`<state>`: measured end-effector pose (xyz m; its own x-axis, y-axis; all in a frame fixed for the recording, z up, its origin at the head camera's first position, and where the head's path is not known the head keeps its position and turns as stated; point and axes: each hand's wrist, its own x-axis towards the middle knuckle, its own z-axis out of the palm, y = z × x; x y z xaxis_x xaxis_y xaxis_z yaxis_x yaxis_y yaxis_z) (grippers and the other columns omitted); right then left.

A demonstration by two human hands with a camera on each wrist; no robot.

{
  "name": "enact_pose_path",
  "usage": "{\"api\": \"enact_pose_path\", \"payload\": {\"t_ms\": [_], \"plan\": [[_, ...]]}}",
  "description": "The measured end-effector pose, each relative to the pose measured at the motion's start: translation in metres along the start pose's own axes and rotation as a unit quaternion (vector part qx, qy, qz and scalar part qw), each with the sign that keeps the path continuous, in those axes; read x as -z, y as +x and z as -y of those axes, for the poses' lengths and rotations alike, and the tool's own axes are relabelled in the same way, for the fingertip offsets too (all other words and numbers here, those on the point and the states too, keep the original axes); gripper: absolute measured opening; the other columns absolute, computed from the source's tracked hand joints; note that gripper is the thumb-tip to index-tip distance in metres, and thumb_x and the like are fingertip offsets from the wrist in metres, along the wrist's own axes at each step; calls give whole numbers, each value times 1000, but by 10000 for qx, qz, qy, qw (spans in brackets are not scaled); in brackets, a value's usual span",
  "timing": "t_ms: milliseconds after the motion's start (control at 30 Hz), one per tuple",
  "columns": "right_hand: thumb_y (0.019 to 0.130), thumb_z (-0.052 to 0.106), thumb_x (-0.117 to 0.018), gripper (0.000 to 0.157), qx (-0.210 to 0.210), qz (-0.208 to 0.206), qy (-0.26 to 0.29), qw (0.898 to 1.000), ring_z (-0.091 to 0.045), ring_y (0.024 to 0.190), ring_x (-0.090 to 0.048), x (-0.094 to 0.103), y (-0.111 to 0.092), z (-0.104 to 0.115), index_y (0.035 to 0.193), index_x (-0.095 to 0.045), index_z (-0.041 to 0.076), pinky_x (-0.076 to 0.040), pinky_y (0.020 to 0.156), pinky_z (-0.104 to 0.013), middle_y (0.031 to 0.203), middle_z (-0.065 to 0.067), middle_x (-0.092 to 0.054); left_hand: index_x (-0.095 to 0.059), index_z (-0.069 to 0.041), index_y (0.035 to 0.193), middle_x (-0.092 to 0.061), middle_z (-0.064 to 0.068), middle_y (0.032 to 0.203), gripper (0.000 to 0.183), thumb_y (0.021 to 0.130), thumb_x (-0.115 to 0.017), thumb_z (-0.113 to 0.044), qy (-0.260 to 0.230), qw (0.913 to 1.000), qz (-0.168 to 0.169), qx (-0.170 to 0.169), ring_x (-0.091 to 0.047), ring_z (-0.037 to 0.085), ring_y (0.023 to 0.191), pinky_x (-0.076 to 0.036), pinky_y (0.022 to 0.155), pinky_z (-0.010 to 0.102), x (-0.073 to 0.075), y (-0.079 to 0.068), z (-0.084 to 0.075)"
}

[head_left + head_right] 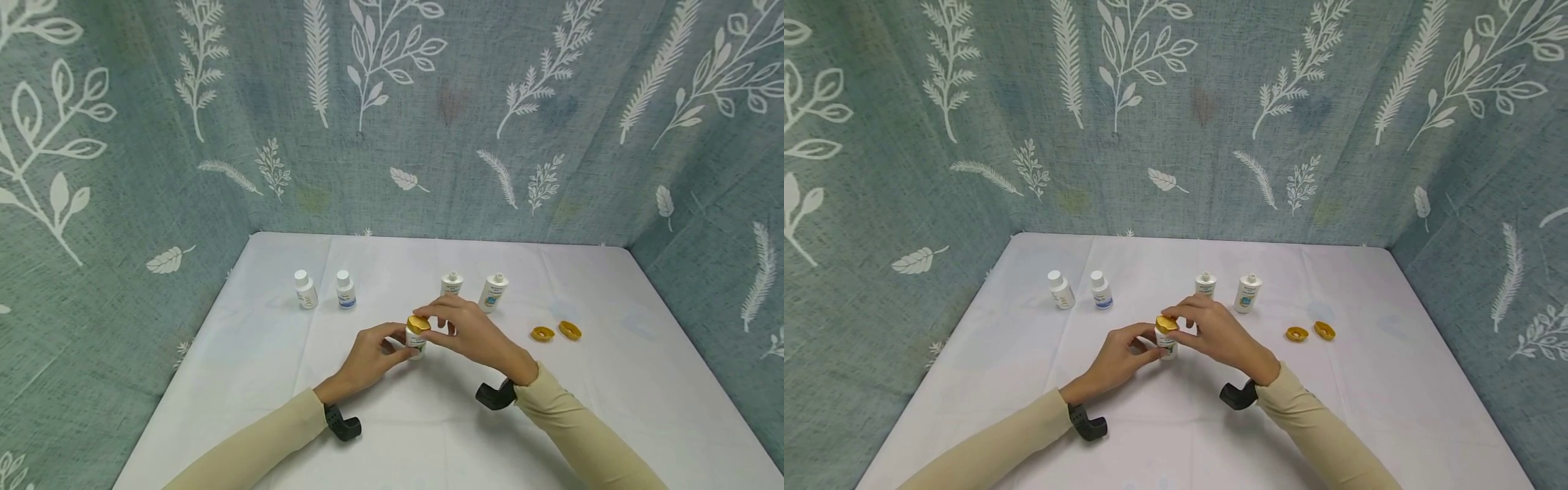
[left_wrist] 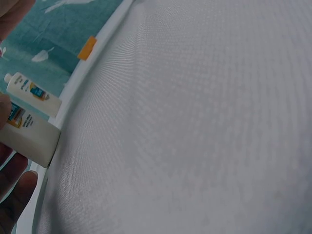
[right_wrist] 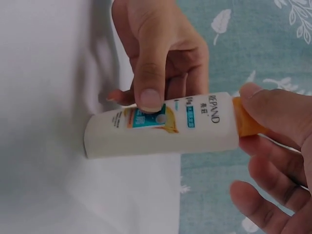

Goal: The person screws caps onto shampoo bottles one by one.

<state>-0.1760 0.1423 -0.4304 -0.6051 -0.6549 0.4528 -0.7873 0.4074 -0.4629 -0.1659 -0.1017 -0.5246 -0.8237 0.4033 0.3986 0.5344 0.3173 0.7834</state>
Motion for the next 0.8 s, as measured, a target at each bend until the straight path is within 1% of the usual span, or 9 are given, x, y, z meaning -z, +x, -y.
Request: {"api": "enact_pose_path", "payload": {"t_ms": [67, 200, 267, 333, 433, 533, 600, 667, 800], "plan": [[88, 21, -85, 37, -10, -57, -43, 10000, -13, 77, -59, -1, 0, 1, 122, -74, 12, -50, 59, -19, 108, 2, -69, -71, -18, 125, -74, -7, 108, 40, 89, -84, -27, -17, 10000, 1, 25, -70, 9, 95, -60, 72, 30, 0, 0, 0], [87, 26, -85, 38, -22, -117, -163, 9998, -11, 78, -56, -1, -1, 1, 122, -74, 16, -48, 58, -19, 103, 4, -68, -71, -19, 125, -73, -9, 107, 40, 89, -84, -27, -36, 10000, 23, 65, -70, 9, 95, -60, 73, 30, 1, 0, -1], [88, 27, -85, 38, 23, -141, -175, 9997, -12, 80, -57, 0, 0, 0, 122, -74, 17, -47, 58, -19, 107, 4, -68, -71, -19, 125, -73, -9, 107, 39, 89, -84, -26, -41, 10000, 36, 62, -70, 9, 95, -60, 73, 29, 1, 0, -1], [89, 27, -83, 38, 99, -110, -141, 9998, -11, 82, -58, 2, 0, -1, 124, -73, 16, -47, 58, -19, 116, 3, -69, -71, -19, 125, -73, -9, 107, 39, 89, -84, -26, -41, 10000, 35, 49, -70, 9, 95, -60, 73, 29, 1, 0, 0], [92, 25, -81, 40, 256, 87, 79, 9996, -8, 87, -59, 6, 2, -4, 129, -71, 15, -50, 58, -21, 131, 1, -67, -71, -19, 125, -74, -8, 107, 39, 89, -83, -26, -42, 10000, 47, 5, -70, 9, 95, -60, 72, 28, 2, 1, 0], [95, 22, -78, 42, 390, 461, 387, 9974, -6, 92, -57, 11, 3, -7, 135, -68, 16, -53, 59, -26, 139, 0, -64, -70, -17, 126, -74, -6, 108, 40, 89, -83, -25, -44, 9999, 53, -97, -71, 10, 95, -60, 71, 27, 2, 1, -1], [97, 19, -75, 40, 471, 689, 568, 9949, -7, 95, -57, 13, 4, -9, 136, -68, 16, -54, 60, -27, 140, -1, -64, -71, -17, 127, -74, -5, 109, 41, 89, -84, -25, -52, 9999, 68, -145, -71, 11, 96, -60, 71, 27, 2, 1, -1], [98, 14, -73, 37, 572, 821, 625, 9930, -9, 99, -58, 15, 5, -11, 134, -69, 14, -55, 62, -26, 139, -2, -64, -71, -16, 127, -74, -4, 109, 41, 89, -83, -25, -63, 9998, 91, -164, -71, 12, 96, -60, 72, 27, 2, 1, 0], [97, 4, -72, 32, 755, 816, 518, 9925, -15, 113, -62, 17, 6, -13, 128, -72, 11, -56, 75, -27, 135, -5, -65, -71, -17, 127, -74, -5, 109, 41, 89, -83, -26, -72, 9998, 136, -108, -71, 13, 96, -60, 73, 28, 3, 1, 0]]}}
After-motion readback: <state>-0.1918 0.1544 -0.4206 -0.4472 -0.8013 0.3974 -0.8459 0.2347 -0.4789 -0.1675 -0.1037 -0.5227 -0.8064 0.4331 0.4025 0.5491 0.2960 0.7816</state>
